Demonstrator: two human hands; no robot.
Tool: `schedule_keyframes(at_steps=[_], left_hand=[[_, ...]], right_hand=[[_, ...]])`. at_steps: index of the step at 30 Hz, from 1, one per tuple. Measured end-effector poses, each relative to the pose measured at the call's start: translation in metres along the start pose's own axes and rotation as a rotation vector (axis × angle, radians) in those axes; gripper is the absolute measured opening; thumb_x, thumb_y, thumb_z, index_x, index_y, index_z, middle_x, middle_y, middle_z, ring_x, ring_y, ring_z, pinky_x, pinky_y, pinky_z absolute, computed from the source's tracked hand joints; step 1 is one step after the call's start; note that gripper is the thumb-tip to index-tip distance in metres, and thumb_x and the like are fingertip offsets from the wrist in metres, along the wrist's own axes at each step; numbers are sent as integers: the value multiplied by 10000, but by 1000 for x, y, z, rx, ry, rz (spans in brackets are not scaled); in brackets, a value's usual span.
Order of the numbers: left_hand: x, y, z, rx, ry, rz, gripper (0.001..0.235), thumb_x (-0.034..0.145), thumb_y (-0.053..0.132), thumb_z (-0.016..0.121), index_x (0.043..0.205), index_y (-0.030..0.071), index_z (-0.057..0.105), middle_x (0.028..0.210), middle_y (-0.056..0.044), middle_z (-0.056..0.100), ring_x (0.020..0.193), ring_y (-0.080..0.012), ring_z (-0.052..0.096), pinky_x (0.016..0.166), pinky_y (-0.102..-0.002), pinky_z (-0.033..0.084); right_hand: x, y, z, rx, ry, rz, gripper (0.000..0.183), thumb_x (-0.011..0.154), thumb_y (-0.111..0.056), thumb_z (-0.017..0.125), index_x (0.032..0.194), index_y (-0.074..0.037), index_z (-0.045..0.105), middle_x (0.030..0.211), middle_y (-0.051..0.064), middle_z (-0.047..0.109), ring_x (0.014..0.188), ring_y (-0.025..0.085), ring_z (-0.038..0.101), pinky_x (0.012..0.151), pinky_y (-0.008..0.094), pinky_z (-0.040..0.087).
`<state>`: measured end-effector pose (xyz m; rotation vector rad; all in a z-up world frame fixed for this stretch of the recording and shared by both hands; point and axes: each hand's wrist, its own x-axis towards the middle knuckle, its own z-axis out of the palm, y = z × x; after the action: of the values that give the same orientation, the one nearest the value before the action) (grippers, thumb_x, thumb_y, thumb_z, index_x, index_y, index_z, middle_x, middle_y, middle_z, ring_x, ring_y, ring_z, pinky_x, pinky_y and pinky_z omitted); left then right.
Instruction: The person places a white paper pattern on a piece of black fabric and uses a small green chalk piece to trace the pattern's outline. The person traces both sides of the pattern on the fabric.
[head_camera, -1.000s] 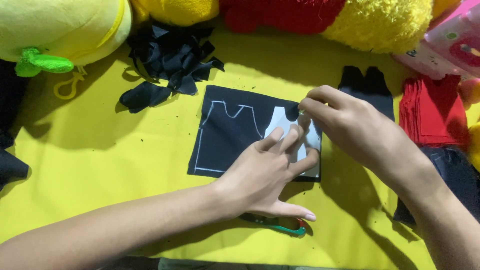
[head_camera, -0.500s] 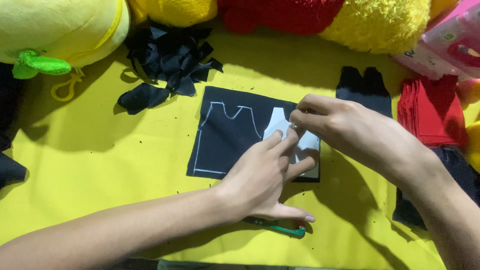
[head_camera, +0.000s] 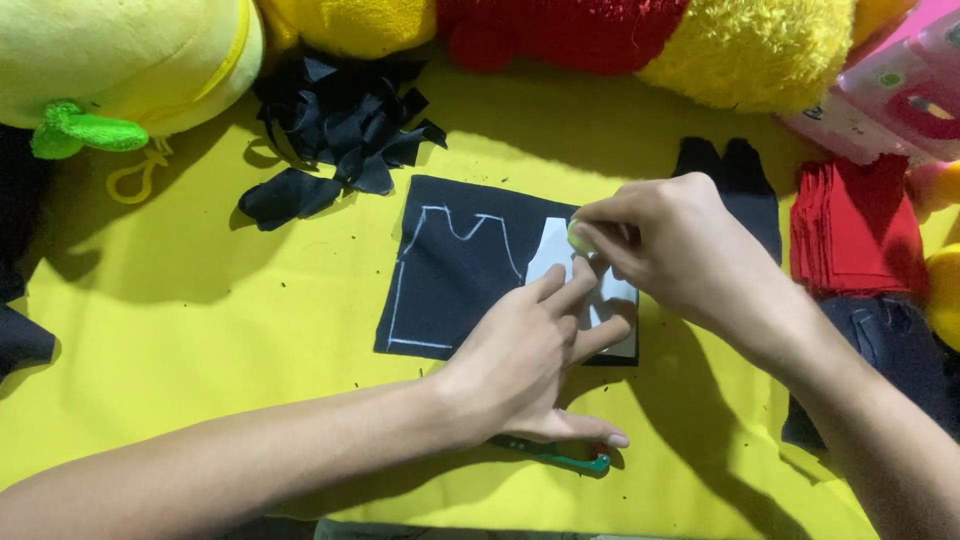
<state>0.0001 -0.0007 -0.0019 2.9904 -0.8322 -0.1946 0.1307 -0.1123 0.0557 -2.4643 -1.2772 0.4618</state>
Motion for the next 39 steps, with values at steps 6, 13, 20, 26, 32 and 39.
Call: schedule_keyframes(at_steps=[6, 13, 20, 26, 32, 39], left_hand=[[0, -1, 8, 6, 181, -23, 1085, 806, 944, 147, 1406, 114, 504, 846, -188, 718, 1166, -315, 437, 959, -399, 352], [-2, 0, 4, 102, 140, -31, 1161, 803, 964, 93, 1492, 98, 444, 838, -154, 737, 1109, -286, 479, 973, -394, 344], [-5, 0, 3, 66, 123, -17, 1063, 835, 932, 102, 1371, 116, 522, 777, -145, 730, 1209, -298, 460, 1009, -409, 321], [-1, 2, 9, 92, 139, -40, 1101, 814, 966, 96, 1439, 151, 492, 1098, -270, 712, 1402, -358, 411, 1036, -406, 320], [-5, 2, 7, 39, 260, -65, 1019, 806, 945, 163, 1366, 187, 549, 890, -193, 684, 1092, -297, 466, 954, -398, 368], [-4, 9, 12, -145, 395, -130, 912, 882, 828, 236, 1363, 157, 625, 1183, -292, 617, 1254, -363, 468, 1044, -451, 426]], right_hand=[[8, -21, 0, 99, 33, 427, 208, 885, -188, 655, 883, -94, 841, 710, 29, 803, 647, 63, 700, 625, 274, 535], [15, -23, 4, 80, 50, 371, 195, 947, -154, 665, 978, -37, 817, 811, 91, 811, 700, 139, 761, 672, 311, 631], [19, -12, 9, 21, 204, 174, 190, 943, -138, 656, 908, -38, 814, 766, 67, 789, 610, 133, 694, 615, 317, 551], [2, -29, -8, 57, 161, 117, 138, 1015, -182, 654, 1050, -66, 722, 783, 57, 785, 577, 134, 691, 531, 301, 525], [2, -21, -1, -58, -41, 174, 216, 1036, -269, 595, 1142, -83, 620, 860, 115, 804, 639, 262, 773, 539, 408, 561], [1, -15, -1, -84, -33, 84, 199, 1044, -224, 590, 1133, -46, 601, 913, 139, 795, 691, 281, 781, 559, 413, 588]])
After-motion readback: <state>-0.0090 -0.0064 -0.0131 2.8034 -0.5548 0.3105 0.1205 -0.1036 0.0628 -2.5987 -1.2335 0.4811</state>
